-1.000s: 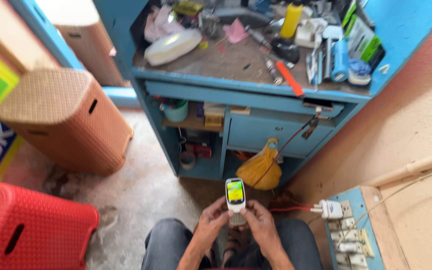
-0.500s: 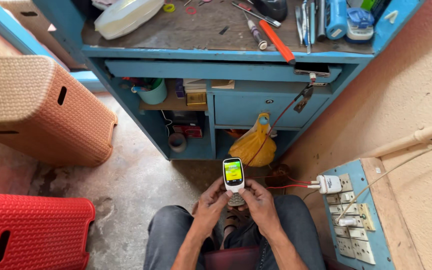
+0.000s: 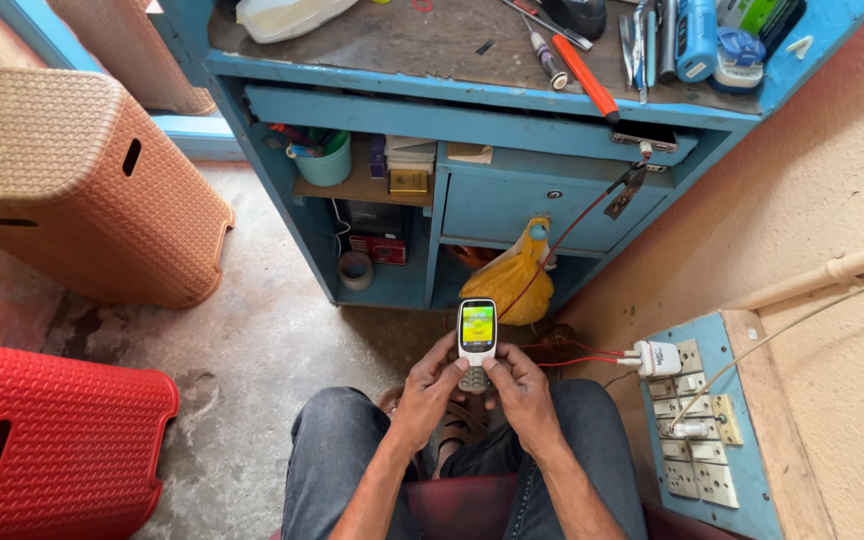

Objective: The person sits at a repair bench with a small feature phone, pries open its back cover with a spudger-like tool, removes and reinserts the battery, and uses a screwdriver on the phone's internal parts. They then reassemble the phone, press its keypad, and power it on, with the screen lighting up.

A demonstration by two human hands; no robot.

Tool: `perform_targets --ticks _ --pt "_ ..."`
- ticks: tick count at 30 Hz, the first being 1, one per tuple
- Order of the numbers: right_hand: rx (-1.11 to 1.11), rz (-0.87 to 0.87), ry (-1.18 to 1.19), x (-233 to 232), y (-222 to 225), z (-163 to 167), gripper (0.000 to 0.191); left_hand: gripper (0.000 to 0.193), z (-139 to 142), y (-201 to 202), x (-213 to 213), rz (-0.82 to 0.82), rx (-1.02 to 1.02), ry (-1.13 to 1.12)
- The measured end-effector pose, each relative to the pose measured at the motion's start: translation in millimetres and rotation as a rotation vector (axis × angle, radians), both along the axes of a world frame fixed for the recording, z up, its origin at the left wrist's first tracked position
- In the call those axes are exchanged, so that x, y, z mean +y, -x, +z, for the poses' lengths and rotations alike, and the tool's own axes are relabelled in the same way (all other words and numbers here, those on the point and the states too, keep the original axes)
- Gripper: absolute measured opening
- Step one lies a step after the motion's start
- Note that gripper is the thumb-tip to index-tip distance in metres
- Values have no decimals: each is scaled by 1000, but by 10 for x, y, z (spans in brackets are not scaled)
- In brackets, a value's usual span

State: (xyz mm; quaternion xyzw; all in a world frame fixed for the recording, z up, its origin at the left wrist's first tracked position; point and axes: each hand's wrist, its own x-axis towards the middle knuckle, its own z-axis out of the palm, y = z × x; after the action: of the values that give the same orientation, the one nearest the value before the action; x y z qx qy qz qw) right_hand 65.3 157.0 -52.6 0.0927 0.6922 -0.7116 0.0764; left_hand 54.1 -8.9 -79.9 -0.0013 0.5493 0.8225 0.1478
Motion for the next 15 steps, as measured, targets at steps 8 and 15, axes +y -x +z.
perform_targets --ticks 8,15 --pt "5 13 25 8 -27 -19 28 54 11 -24 15 15 25 7" --pt "2 9 21 4 -55 -42 28 50 36 -62 72 104 27 -14"
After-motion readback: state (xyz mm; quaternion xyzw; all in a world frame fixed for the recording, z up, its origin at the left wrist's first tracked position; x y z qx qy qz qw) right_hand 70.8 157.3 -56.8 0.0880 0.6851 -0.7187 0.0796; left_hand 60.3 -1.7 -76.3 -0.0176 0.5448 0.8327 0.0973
